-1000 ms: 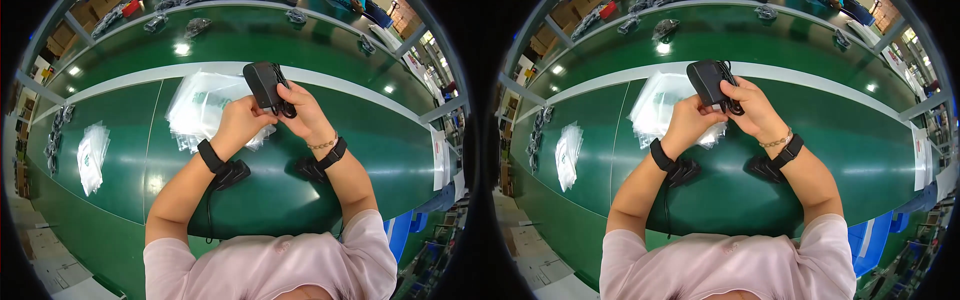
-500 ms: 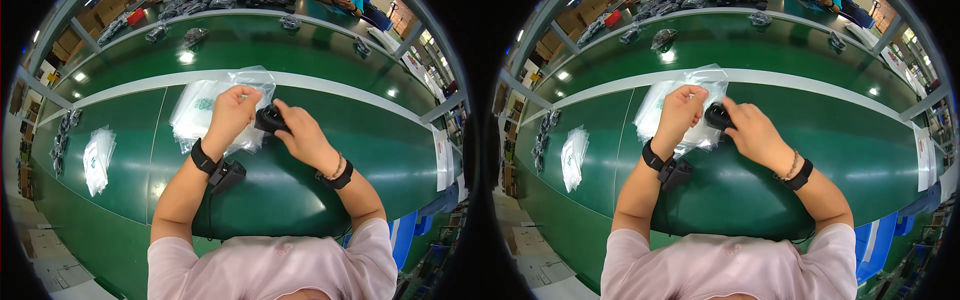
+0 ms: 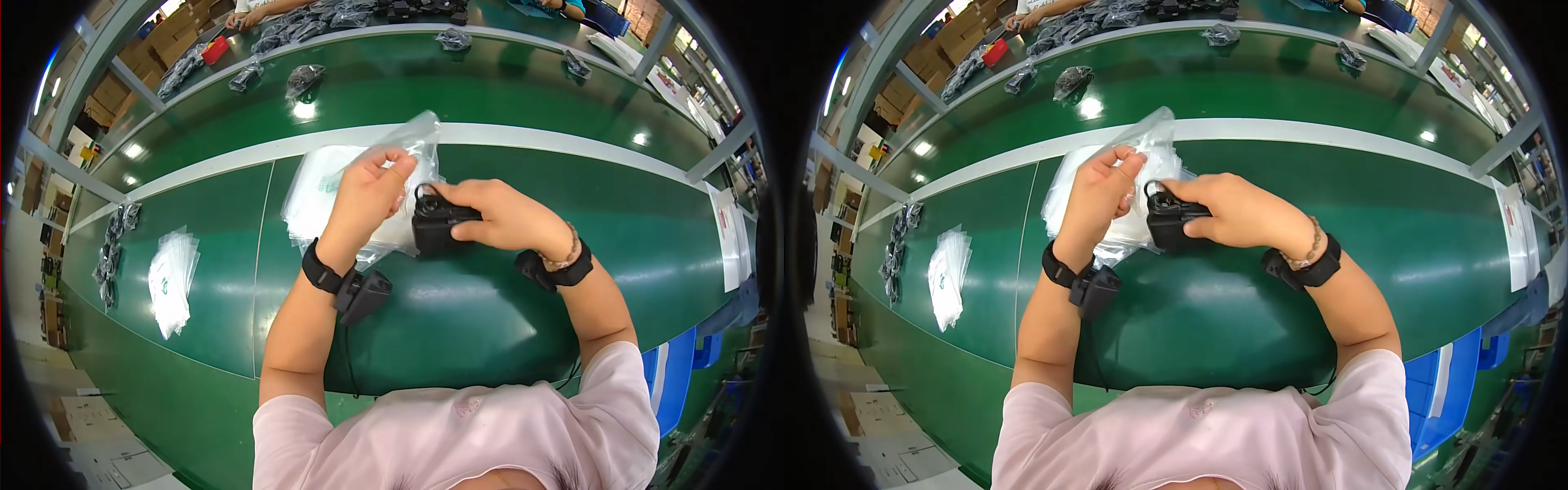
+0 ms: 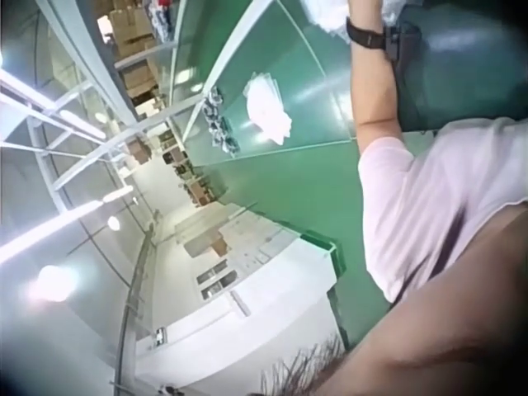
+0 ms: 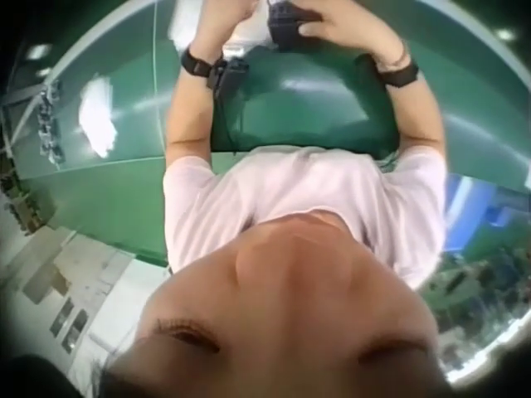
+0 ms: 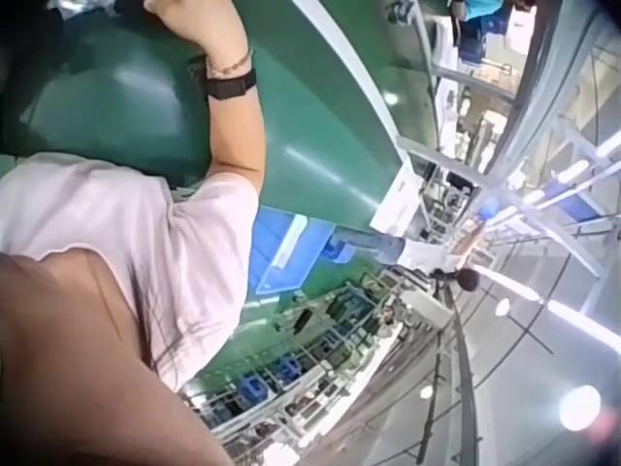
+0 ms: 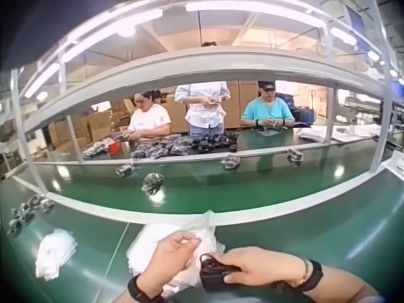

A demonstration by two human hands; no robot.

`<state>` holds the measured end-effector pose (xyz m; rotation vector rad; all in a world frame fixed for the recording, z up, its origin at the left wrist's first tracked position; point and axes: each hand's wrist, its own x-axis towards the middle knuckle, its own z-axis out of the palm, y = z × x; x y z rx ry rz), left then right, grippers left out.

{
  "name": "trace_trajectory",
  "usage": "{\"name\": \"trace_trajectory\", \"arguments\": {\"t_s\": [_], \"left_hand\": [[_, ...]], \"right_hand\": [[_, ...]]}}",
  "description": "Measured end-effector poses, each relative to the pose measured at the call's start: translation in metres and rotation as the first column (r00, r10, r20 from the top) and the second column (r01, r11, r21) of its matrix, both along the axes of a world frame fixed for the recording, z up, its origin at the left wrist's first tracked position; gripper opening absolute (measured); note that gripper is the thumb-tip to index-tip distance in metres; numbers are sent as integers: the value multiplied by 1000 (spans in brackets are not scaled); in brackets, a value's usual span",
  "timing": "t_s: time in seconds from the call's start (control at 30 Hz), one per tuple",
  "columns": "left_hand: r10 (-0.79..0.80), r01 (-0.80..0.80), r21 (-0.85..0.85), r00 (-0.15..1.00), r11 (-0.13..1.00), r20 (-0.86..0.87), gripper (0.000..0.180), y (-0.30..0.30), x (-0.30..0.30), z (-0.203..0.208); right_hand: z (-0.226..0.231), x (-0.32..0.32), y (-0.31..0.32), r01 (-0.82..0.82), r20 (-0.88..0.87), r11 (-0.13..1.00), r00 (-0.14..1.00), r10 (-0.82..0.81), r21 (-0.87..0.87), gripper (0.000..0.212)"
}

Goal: The person picks up a power adapter, wraps its cord around the body, and slides it into a plastic bag before repeating the process.

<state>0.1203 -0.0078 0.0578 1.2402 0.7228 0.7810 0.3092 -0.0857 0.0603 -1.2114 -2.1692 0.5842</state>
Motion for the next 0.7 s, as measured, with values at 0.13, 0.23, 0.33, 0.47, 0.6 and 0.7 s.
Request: {"name": "trace_trajectory", "arguments": {"t_s": [0.13, 0.23, 0.33, 0.47, 0.6, 0.7], "left_hand": [[-107, 112, 70, 992, 991, -61, 15, -5, 6, -2], [-150, 155, 71, 986, 985, -71, 18, -2, -1, 0], [-119, 149, 180, 979, 972, -166, 21, -7, 4, 2], [8, 148, 431, 940, 890, -341, 26, -13, 7, 7], [-61, 268, 485, 915, 832, -400, 31, -7, -5, 13], [-185, 385, 455, 886, 803, -424, 33, 1, -15, 15]], "right_hand": [[8, 2, -5, -76, -160, 958, 987, 32, -278, 65], [10, 7, -1, 70, -278, 842, 927, -253, -535, 65], [4, 8, -1, 35, -533, 823, 746, -399, -567, 64], [0, 12, 1, -17, -672, 805, 560, -484, -594, 61], [3, 13, 4, -62, -673, 794, 574, -467, -604, 59], [8, 15, 8, -105, -647, 776, 627, -434, -622, 57]]}}
